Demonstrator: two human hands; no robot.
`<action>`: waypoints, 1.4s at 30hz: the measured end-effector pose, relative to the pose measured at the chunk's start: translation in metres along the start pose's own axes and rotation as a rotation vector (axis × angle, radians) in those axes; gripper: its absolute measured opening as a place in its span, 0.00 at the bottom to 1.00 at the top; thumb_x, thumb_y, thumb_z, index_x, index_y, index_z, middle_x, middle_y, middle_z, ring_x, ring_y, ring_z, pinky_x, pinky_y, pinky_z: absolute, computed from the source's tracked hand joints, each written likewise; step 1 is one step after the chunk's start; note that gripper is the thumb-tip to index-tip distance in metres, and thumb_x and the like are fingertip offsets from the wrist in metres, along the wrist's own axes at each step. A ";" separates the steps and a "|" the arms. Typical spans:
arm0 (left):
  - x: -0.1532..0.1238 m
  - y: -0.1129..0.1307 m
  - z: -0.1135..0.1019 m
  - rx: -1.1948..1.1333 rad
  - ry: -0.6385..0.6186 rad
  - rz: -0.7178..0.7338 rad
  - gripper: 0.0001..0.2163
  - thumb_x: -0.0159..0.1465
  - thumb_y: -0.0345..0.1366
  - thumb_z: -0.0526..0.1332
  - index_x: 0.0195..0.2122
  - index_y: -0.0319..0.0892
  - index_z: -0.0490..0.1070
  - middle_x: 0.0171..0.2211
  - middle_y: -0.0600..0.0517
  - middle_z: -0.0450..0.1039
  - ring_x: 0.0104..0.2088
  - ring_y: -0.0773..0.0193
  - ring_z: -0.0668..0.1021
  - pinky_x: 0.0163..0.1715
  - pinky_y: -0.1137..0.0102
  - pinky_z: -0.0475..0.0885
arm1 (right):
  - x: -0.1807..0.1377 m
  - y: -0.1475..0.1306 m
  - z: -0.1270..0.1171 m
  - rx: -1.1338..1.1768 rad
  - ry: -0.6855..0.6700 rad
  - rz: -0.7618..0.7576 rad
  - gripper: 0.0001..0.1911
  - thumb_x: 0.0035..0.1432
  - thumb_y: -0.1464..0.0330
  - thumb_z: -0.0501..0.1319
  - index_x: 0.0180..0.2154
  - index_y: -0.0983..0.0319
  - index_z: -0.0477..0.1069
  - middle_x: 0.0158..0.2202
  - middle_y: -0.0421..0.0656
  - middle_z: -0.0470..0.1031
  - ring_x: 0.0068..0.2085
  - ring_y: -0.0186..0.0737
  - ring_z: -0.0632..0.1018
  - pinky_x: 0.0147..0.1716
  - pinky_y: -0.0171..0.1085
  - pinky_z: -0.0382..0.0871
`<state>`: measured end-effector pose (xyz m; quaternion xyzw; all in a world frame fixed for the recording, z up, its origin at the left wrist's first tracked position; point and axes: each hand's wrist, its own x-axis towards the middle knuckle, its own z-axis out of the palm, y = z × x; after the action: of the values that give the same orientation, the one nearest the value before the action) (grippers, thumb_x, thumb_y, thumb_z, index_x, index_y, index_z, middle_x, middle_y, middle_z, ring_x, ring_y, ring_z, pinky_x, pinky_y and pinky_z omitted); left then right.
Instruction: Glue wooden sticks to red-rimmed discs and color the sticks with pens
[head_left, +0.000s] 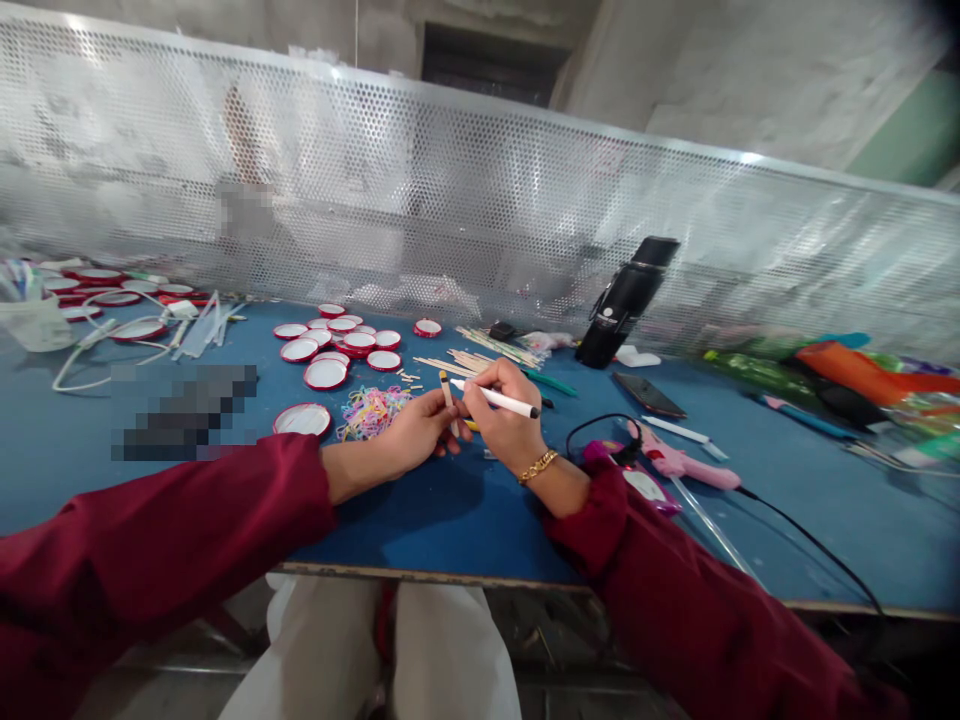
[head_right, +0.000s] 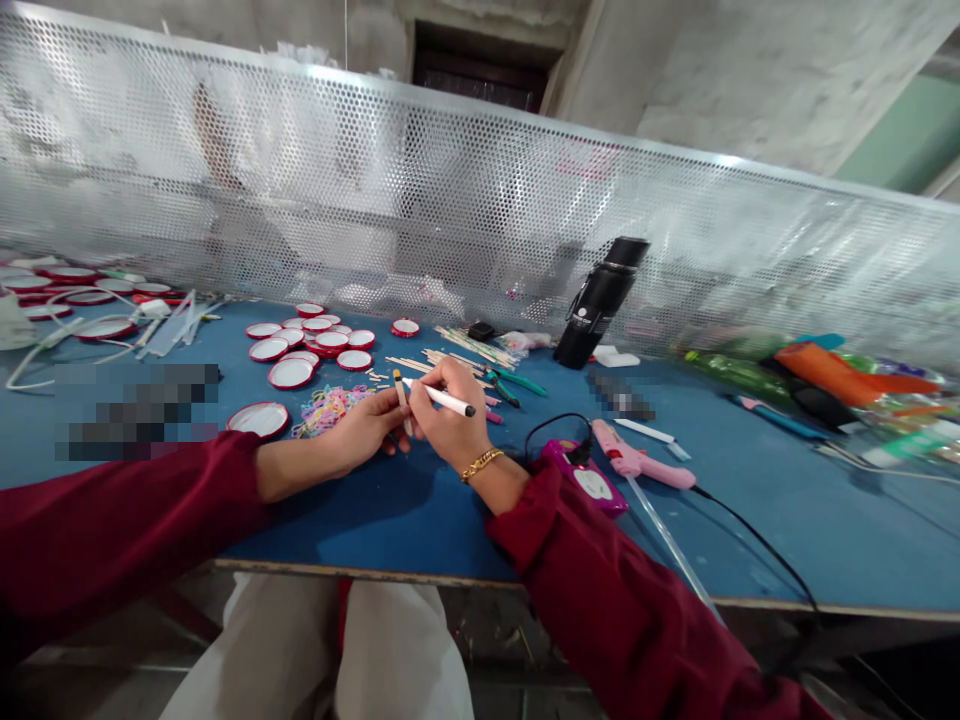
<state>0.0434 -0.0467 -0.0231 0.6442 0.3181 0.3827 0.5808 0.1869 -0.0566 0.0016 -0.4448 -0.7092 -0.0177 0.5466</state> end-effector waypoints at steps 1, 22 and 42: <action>0.000 0.000 0.000 0.005 -0.001 0.004 0.08 0.67 0.39 0.53 0.37 0.39 0.65 0.32 0.50 0.75 0.20 0.74 0.73 0.18 0.79 0.63 | 0.000 -0.001 0.000 0.006 -0.004 -0.001 0.06 0.54 0.69 0.60 0.26 0.59 0.65 0.24 0.37 0.69 0.26 0.35 0.70 0.29 0.36 0.64; 0.002 -0.003 -0.001 0.015 -0.002 0.019 0.10 0.66 0.43 0.54 0.36 0.40 0.65 0.30 0.52 0.72 0.22 0.72 0.74 0.18 0.79 0.67 | 0.000 -0.004 0.001 0.000 -0.040 -0.022 0.07 0.54 0.69 0.59 0.26 0.59 0.64 0.21 0.36 0.68 0.24 0.34 0.70 0.26 0.36 0.63; 0.002 -0.002 0.000 -0.009 0.005 0.009 0.10 0.65 0.43 0.56 0.36 0.40 0.65 0.30 0.52 0.73 0.21 0.72 0.74 0.18 0.78 0.67 | 0.000 -0.004 0.000 -0.004 -0.034 -0.024 0.06 0.54 0.69 0.59 0.26 0.59 0.64 0.22 0.37 0.69 0.25 0.34 0.70 0.27 0.36 0.63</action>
<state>0.0445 -0.0451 -0.0246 0.6420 0.3150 0.3884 0.5812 0.1843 -0.0585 0.0033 -0.4376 -0.7236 -0.0181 0.5335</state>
